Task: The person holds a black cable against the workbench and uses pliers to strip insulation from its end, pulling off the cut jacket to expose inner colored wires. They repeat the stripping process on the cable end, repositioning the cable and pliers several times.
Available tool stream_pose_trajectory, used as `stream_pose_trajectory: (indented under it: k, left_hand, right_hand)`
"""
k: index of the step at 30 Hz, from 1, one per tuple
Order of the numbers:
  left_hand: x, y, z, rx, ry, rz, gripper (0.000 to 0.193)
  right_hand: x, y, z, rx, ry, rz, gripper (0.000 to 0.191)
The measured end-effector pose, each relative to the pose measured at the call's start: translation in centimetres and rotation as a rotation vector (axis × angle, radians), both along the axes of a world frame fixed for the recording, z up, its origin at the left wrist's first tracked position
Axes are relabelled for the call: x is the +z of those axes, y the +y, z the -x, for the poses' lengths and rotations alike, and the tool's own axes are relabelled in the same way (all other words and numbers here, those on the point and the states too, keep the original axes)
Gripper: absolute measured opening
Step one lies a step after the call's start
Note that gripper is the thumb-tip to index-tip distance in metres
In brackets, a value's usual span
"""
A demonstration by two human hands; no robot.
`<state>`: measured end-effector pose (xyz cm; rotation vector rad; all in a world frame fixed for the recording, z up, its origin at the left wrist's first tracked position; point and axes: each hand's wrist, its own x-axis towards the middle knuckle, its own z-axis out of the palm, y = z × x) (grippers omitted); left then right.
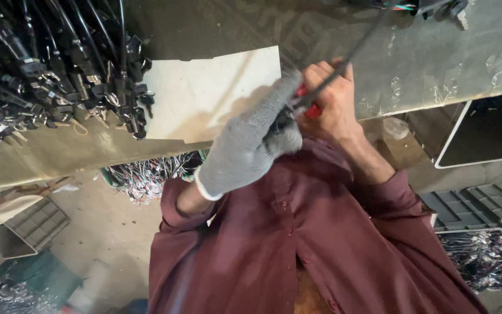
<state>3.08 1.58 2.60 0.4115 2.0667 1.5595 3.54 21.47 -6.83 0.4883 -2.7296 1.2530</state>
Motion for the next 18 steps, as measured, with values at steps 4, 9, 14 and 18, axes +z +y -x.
stream_pose_trajectory:
  k: [4,9,14,18]
  left_hand:
    - [-0.8,-1.0,-0.6,-0.094,-0.297,-0.233,0.061]
    - [-1.7,-0.6,-1.3,-0.04,-0.288,-0.283,0.06]
    - [0.5,-1.0,0.0,0.123,0.046,-0.06,0.054]
    - [3.8,-6.3,0.3,0.472,0.155,0.015,0.057]
  right_hand:
    - [-1.3,0.5,1.2,0.123,0.093,0.119,0.027]
    - [-2.5,0.0,0.9,0.129,-0.054,0.321,0.023]
    - [-2.9,0.5,1.9,0.079,-0.032,0.065,0.036]
    - [-1.3,2.4,3.7,0.028,0.184,-0.25,0.055]
